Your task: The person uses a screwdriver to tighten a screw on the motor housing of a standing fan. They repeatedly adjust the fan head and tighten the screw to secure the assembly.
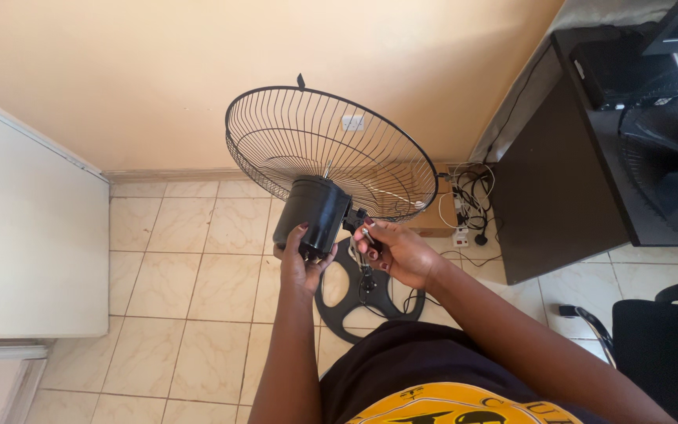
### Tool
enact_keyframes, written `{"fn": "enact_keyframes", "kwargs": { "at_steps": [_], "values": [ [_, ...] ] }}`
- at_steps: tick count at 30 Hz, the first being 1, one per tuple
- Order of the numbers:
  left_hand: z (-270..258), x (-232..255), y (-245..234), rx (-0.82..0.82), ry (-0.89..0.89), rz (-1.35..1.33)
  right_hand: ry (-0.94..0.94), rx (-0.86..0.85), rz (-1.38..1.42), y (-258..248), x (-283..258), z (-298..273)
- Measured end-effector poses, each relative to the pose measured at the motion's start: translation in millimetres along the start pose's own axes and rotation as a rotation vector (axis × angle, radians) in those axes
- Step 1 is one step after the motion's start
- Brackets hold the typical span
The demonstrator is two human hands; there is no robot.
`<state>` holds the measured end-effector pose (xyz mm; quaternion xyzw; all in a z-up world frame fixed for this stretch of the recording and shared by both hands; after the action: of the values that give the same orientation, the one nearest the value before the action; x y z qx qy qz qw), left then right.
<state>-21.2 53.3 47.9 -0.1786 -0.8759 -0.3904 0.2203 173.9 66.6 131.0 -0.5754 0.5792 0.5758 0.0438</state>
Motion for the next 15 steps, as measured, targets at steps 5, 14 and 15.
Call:
{"fn": "enact_keyframes", "kwargs": {
  "at_steps": [5, 14, 15],
  "values": [
    [-0.8, 1.0, 0.8, 0.019, 0.01, 0.015, 0.052, 0.056, 0.023, 3.0, -4.4, 0.3],
    [3.1, 3.1, 1.1, -0.019, 0.013, 0.03, -0.017, 0.072, 0.005, -1.0, -4.8, 4.8],
    [2.7, 3.2, 1.0, -0.01, 0.015, 0.032, -0.021, 0.055, 0.008, -0.9, -4.5, 5.1]
  ]
}}
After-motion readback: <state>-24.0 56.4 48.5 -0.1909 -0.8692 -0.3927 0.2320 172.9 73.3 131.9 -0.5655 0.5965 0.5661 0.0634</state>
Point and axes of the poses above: each hand's wrist, its own z-axis towards the middle knuckle, its own y-axis out of the palm, x = y × z, the point moved 6 cm from there along z, towards the middle knuckle
